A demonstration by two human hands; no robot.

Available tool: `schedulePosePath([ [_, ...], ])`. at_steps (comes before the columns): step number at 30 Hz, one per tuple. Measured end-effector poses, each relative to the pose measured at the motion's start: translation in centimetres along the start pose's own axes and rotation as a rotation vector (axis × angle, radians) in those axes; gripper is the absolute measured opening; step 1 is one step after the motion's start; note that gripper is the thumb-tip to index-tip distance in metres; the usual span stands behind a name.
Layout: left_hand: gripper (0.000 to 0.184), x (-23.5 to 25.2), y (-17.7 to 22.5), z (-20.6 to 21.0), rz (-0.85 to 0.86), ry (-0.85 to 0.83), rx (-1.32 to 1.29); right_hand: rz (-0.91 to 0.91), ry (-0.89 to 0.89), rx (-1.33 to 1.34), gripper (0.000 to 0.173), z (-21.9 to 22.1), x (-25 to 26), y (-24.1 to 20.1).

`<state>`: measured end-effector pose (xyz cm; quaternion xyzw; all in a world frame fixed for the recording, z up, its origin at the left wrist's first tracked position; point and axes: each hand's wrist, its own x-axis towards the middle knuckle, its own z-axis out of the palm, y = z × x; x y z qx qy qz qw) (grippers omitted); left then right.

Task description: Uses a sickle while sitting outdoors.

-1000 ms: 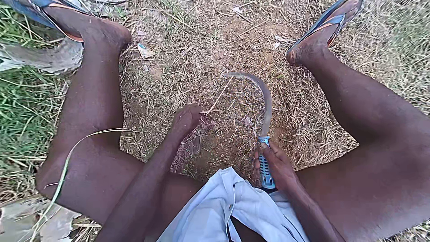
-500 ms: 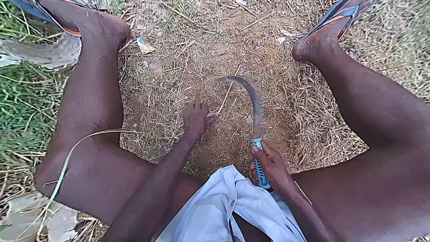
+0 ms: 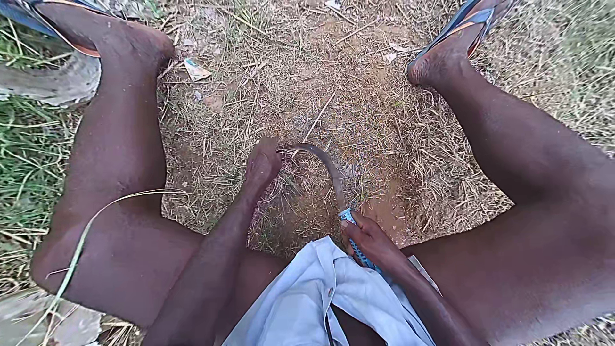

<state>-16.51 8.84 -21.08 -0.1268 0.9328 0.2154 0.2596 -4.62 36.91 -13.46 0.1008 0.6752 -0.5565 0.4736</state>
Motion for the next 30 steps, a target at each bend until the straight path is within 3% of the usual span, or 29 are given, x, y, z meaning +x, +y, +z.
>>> schedulePosePath([
  [4,0.025,0.2,-0.8,-0.8,-0.066,0.017,-0.093,-0.026,-0.035,-0.067,0.030,-0.6,-2.0,0.9],
  [9,0.030,0.9,-2.7,-1.4,-0.131,0.076,-0.085,-0.106,0.150,0.196,0.028,-1.0,-2.4,-1.4],
  [14,0.042,1.1,-2.6,-1.6,0.035,-0.150,0.134,-0.213,0.308,0.335,0.026,-2.3,-3.0,-3.1],
  [17,0.058,0.3,-0.7,-3.3,0.105,-0.123,0.152,-0.229,0.339,0.324,0.026,-3.2,-3.5,-3.4],
  [20,0.058,-0.1,2.2,-4.1,0.240,-0.021,0.098,-0.226,0.367,0.315,0.026,-3.4,-3.0,-3.3],
  [26,0.076,0.9,10.0,1.7,0.277,-0.021,0.103,-0.211,0.331,0.258,0.026,-2.6,-1.7,-3.1],
  [30,0.079,1.0,11.0,4.3,0.248,-0.047,0.223,-0.209,0.344,0.200,0.025,-2.7,-1.7,-2.8],
])
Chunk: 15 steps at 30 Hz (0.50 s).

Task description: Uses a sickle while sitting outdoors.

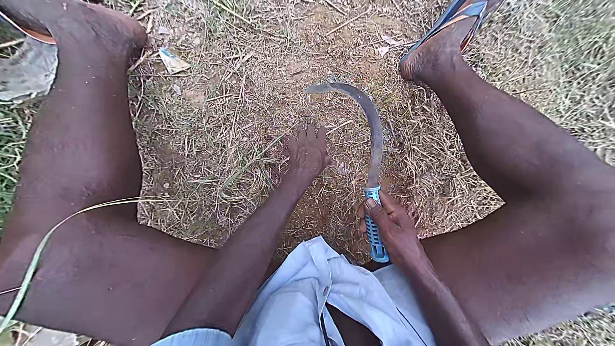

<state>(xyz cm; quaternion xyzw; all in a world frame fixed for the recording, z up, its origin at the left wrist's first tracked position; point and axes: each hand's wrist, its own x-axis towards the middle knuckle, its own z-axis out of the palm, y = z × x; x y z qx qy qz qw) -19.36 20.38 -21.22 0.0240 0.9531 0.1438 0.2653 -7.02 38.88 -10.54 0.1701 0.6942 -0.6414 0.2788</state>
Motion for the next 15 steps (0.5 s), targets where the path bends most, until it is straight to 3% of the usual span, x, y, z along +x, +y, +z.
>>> schedulePosePath([
  [5,0.033,-1.4,-1.7,1.0,-0.061,-0.083,0.018,0.043,0.005,0.047,0.026,0.4,0.4,0.2],
  [9,0.030,-2.0,-2.5,-0.5,-0.066,-0.171,0.002,0.059,-0.020,0.045,0.026,0.3,0.4,0.5],
  [15,0.029,-0.9,-2.4,-2.9,-0.030,-0.116,0.076,0.169,0.007,0.085,0.027,0.3,0.1,1.0],
])
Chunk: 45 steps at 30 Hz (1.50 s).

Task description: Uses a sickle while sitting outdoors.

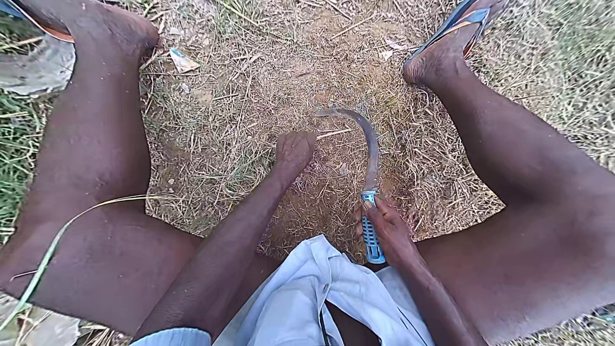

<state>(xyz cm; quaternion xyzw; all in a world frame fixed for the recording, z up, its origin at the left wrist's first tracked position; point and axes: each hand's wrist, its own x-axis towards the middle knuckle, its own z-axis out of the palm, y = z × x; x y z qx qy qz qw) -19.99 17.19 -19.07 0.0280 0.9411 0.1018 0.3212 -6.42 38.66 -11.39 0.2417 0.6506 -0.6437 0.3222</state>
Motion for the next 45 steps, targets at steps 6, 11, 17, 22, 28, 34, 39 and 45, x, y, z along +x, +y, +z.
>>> schedulePosePath([
  [6,0.020,1.5,-1.0,-0.5,0.058,0.005,0.080,0.118,-0.077,-0.089,0.029,-0.8,-2.5,0.6],
  [11,0.020,-0.4,-3.1,2.2,0.221,0.006,0.101,0.171,-0.142,-0.092,0.031,-2.0,-6.4,0.8],
  [17,0.022,-2.4,-5.1,3.0,0.184,0.027,-0.047,0.201,-0.136,0.060,0.030,-3.3,-7.8,-0.4],
  [22,0.022,-1.2,-4.4,1.4,0.084,0.023,-0.117,0.149,0.014,0.154,0.033,-1.6,-5.4,-0.7],
  [28,0.043,-0.4,-4.2,2.6,0.026,-0.072,-0.267,0.175,0.014,0.218,0.034,-1.0,-4.2,-0.2],
  [34,0.069,-0.8,-2.7,3.2,-0.053,-0.117,-0.239,0.186,0.012,0.222,0.034,-1.4,-3.8,-0.2],
  [39,0.065,-0.8,-0.9,3.6,-0.095,-0.061,-0.098,0.184,0.004,0.219,0.034,-1.3,-3.6,-0.1],
  [45,0.030,-1.7,-1.5,3.1,-0.024,-0.084,-0.005,0.187,0.003,0.206,0.034,-1.5,-3.7,-0.4],
])
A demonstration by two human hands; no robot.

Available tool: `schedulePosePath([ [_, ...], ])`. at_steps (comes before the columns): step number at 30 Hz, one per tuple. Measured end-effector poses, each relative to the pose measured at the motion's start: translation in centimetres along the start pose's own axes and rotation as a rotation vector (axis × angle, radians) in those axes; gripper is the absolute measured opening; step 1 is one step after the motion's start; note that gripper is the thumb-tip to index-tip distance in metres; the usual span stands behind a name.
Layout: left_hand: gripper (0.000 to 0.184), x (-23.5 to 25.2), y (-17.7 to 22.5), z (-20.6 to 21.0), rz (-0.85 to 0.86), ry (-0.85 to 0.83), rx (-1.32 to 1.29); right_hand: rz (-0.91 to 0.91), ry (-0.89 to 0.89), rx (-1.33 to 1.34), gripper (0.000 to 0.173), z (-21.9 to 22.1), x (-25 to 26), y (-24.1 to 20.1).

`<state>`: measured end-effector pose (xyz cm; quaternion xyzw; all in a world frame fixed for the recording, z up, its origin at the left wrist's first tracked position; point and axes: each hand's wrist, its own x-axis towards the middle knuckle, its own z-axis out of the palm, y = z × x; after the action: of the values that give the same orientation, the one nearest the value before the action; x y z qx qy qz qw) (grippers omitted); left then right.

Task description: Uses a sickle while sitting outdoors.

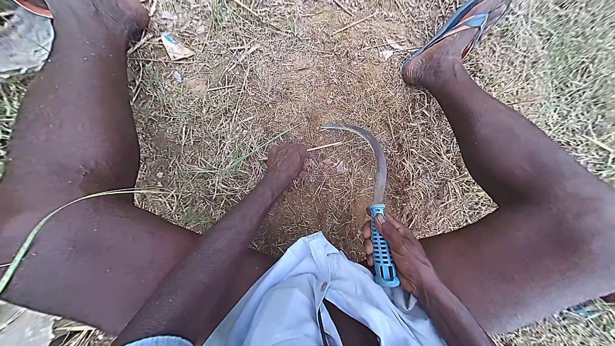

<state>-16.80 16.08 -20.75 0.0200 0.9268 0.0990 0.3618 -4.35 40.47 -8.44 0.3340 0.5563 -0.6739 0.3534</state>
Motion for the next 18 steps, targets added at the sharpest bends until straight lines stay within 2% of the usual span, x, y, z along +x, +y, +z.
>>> schedulePosePath([
  [4,0.027,0.3,-0.9,-0.5,0.086,0.064,0.031,0.028,-0.017,-0.062,0.033,-0.3,-0.3,0.4],
  [9,0.021,1.3,-1.1,-1.9,0.238,0.124,0.158,0.063,-0.101,-0.275,0.030,-0.1,-0.6,0.7],
  [13,0.020,2.4,-2.1,-1.9,0.285,0.128,0.201,0.110,-0.108,-0.294,0.029,0.2,-0.1,-0.2],
  [18,0.020,1.7,-2.8,-1.1,0.374,0.134,0.159,0.150,-0.127,-0.250,0.026,-2.3,-5.2,-0.3],
])
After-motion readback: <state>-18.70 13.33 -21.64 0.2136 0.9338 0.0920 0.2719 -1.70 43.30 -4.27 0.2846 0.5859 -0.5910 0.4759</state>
